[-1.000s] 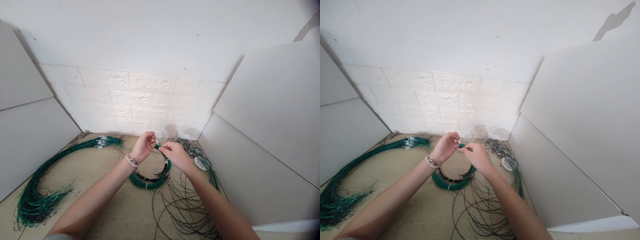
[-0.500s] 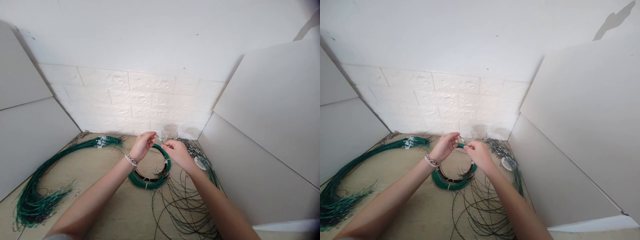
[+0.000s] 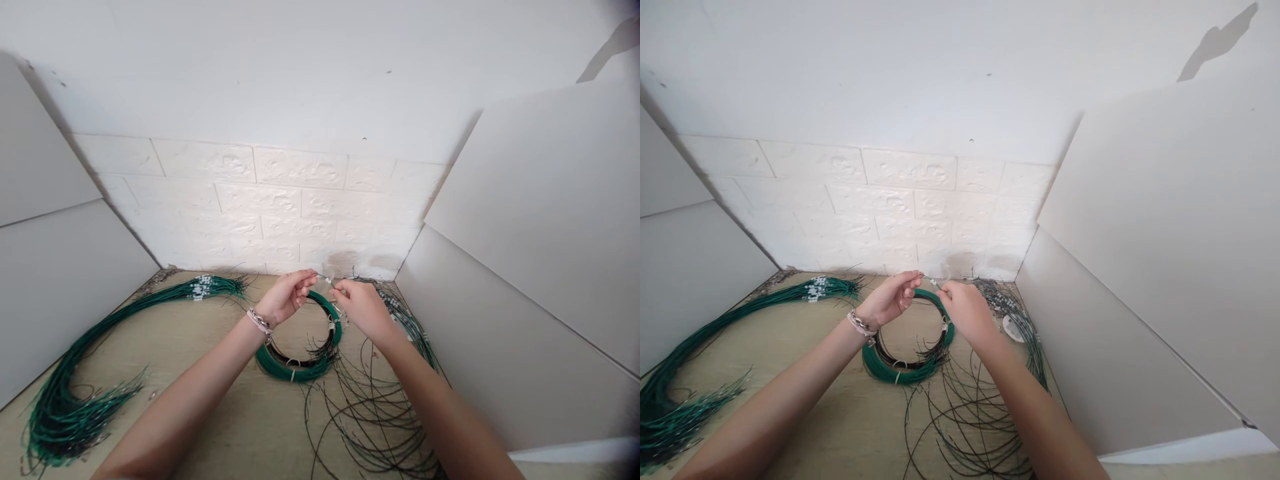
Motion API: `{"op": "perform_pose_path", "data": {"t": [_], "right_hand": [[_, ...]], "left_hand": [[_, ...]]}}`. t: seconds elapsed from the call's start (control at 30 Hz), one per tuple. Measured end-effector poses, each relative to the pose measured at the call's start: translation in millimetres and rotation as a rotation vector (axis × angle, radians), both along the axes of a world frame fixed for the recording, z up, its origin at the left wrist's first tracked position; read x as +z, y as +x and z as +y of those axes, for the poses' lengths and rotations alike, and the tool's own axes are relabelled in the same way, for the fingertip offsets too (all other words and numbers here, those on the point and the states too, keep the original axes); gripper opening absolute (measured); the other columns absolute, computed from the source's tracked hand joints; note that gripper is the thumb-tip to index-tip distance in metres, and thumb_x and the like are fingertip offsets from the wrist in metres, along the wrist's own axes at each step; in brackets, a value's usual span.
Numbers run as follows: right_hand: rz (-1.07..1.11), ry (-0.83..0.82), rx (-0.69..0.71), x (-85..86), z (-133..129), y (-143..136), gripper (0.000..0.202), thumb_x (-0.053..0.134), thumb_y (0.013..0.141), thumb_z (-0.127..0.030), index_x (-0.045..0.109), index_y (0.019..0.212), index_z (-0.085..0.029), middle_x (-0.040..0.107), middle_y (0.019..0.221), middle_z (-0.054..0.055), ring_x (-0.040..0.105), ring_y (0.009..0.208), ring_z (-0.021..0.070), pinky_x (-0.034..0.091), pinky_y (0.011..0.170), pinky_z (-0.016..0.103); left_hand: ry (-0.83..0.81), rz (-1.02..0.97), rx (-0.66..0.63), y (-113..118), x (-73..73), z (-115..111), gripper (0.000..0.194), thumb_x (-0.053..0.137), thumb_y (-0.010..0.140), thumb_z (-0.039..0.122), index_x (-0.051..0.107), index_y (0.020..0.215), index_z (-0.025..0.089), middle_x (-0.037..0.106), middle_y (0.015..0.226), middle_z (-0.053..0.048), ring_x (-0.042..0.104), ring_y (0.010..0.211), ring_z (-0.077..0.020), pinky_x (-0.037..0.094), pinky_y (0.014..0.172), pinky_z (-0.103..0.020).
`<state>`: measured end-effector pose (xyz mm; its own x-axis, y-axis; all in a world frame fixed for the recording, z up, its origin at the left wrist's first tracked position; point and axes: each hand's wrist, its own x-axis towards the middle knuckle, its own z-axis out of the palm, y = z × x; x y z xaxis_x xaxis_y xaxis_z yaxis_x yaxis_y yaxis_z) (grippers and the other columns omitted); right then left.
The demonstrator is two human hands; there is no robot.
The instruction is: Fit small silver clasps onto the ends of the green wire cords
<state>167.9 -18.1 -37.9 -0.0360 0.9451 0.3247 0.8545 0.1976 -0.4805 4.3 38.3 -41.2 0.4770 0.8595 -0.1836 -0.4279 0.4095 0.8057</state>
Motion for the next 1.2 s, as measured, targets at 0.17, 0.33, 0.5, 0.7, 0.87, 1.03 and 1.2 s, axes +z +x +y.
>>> {"op": "perform_pose_path", "data": {"t": [0.17,0.33,0.5,0.7,0.87,1.03,1.2], "right_hand": [[0.012,-0.015,0.007,5.1,-0.9,4.0,0.025,0.046,0.078,-0.032,0.062,0.064,-0.019,0.052,0.05,0.0,0.037,0.046,0.0108,0.023,0.049,0.024],[0.284,-0.078,0.065,6.8,0.8,5.5,0.036,0.055,0.07,-0.046,0.067,0.088,-0.018,0.058,0.059,0.0,0.044,0.051,0.0117,0.032,0.051,0.023],[0.479,-0.02,0.05,7.5,0.1,-0.1,0.03,0.054,0.071,-0.042,0.069,0.082,-0.017,0.066,0.074,0.004,0.054,0.063,0.0147,0.039,0.06,0.025],[0.437,0.005,-0.007,8.8,-4.8,-5.6,0.023,0.052,0.07,-0.032,0.068,0.074,-0.017,0.058,0.055,0.0,0.046,0.051,0.011,0.033,0.051,0.022],[0.453,-0.001,0.005,9.6,-7.8,-9.2,0.022,0.05,0.071,-0.033,0.064,0.068,-0.016,0.048,0.049,-0.002,0.038,0.047,0.0089,0.028,0.045,0.021],[0.472,-0.042,0.039,12.3,-12.0,-10.9,0.019,0.05,0.069,-0.031,0.06,0.065,-0.016,0.049,0.05,-0.002,0.038,0.046,0.0087,0.027,0.044,0.021],[0.479,-0.074,0.038,16.7,-16.5,-11.6,0.018,0.05,0.068,-0.031,0.057,0.064,-0.016,0.05,0.053,-0.002,0.039,0.048,0.0087,0.029,0.045,0.02]], "left_hand": [[0.059,0.043,-0.011,0.9,1.6,-2.6,0.008,0.063,0.071,0.016,0.064,0.076,0.01,0.064,0.067,-0.004,0.049,0.044,-0.0024,0.034,0.036,-0.01],[0.127,0.038,-0.057,1.9,1.9,-3.9,0.007,0.063,0.071,0.014,0.064,0.075,0.008,0.063,0.068,-0.005,0.051,0.048,-0.0033,0.036,0.039,-0.01],[0.149,0.02,-0.133,3.7,-0.9,-6.7,0.007,0.066,0.068,0.013,0.065,0.073,0.008,0.062,0.068,-0.005,0.051,0.051,-0.0037,0.038,0.042,-0.011],[0.129,-0.005,-0.187,6.3,-4.0,-9.7,0.012,0.068,0.067,0.017,0.066,0.076,0.009,0.062,0.071,-0.003,0.051,0.053,-0.0029,0.038,0.047,-0.012],[0.152,-0.069,-0.251,6.9,-7.9,-9.8,0.013,0.068,0.068,0.019,0.065,0.077,0.009,0.06,0.07,-0.002,0.05,0.055,-0.0032,0.038,0.052,-0.014],[0.206,-0.06,-0.289,6.3,-10.1,-9.7,0.015,0.068,0.069,0.023,0.064,0.074,0.01,0.056,0.065,-0.002,0.047,0.055,-0.0039,0.037,0.053,-0.015],[0.329,0.037,-0.287,4.2,-7.5,-8.3,0.02,0.068,0.068,0.028,0.063,0.072,0.009,0.056,0.066,-0.001,0.046,0.056,-0.0038,0.034,0.053,-0.016]]}}
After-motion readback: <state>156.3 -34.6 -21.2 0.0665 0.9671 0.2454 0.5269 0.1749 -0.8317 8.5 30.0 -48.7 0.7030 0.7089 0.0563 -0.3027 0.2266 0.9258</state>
